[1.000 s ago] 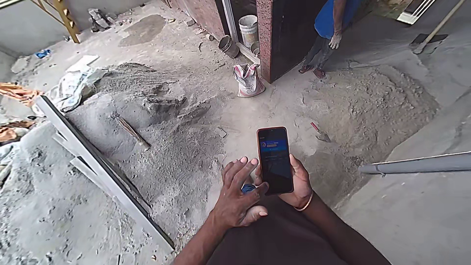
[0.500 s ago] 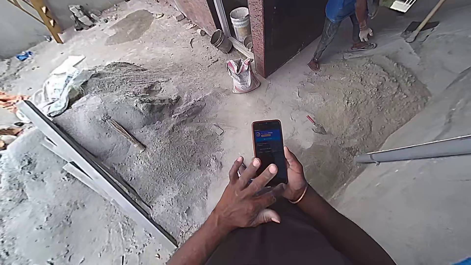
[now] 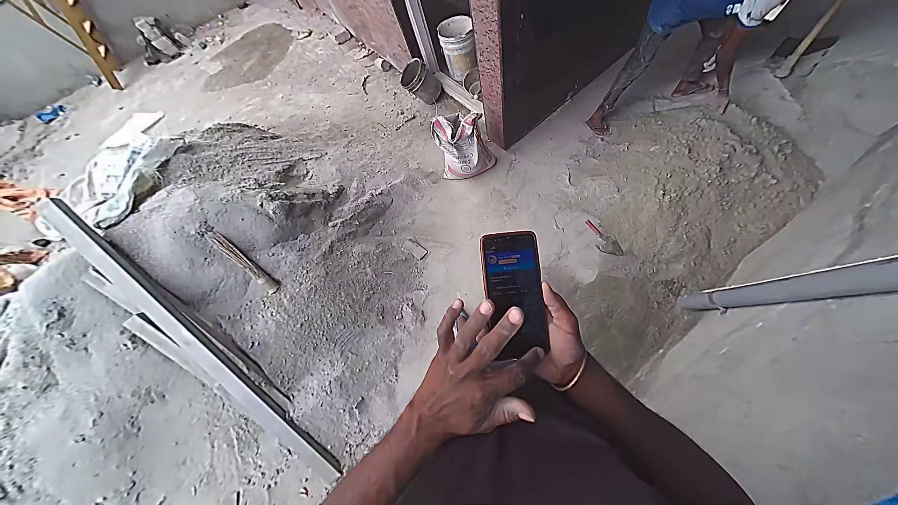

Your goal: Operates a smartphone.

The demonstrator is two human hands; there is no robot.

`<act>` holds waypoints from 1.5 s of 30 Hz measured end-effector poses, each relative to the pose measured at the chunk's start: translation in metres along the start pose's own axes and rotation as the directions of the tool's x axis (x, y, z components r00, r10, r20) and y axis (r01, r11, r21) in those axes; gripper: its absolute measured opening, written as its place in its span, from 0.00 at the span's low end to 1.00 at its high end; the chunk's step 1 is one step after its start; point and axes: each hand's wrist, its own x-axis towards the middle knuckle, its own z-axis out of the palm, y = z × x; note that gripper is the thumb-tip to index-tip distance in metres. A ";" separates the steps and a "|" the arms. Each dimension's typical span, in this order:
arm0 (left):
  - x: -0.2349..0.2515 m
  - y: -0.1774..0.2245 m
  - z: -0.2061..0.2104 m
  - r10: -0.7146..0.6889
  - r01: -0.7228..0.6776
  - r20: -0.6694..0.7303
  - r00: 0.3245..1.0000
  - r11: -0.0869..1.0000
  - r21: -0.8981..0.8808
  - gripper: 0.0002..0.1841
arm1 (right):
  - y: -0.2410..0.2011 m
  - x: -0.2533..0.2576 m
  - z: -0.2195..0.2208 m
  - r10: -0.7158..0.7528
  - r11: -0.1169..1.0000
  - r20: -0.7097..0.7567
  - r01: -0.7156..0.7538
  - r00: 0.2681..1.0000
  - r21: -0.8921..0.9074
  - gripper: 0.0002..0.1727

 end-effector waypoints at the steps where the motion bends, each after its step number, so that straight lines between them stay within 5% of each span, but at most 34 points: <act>1: 0.000 0.000 0.000 -0.002 0.002 0.002 1.000 1.000 -0.002 0.33 | 0.000 0.000 0.000 0.002 1.000 0.001 -0.002 1.000 0.001 0.29; 16: -0.011 -0.009 -0.009 -0.188 0.176 -0.159 0.969 0.981 -0.086 0.34 | 0.000 -0.002 -0.005 0.140 0.990 0.034 -0.139 0.990 -0.018 0.38; 32: 0.014 -0.007 -0.011 -0.109 0.123 -0.093 0.990 0.978 0.167 0.37 | 0.005 -0.006 0.004 0.130 0.991 0.042 -0.130 0.991 -0.011 0.30; 41: 0.016 -0.008 -0.007 -0.113 0.116 -0.026 0.993 0.976 0.183 0.38 | 0.006 -0.009 0.003 0.125 0.992 0.005 -0.125 0.992 -0.028 0.29; 45: 0.011 -0.010 -0.010 -0.128 0.140 -0.105 0.986 0.984 0.109 0.37 | 0.007 -0.011 -0.001 0.134 0.991 0.010 -0.133 0.991 -0.031 0.30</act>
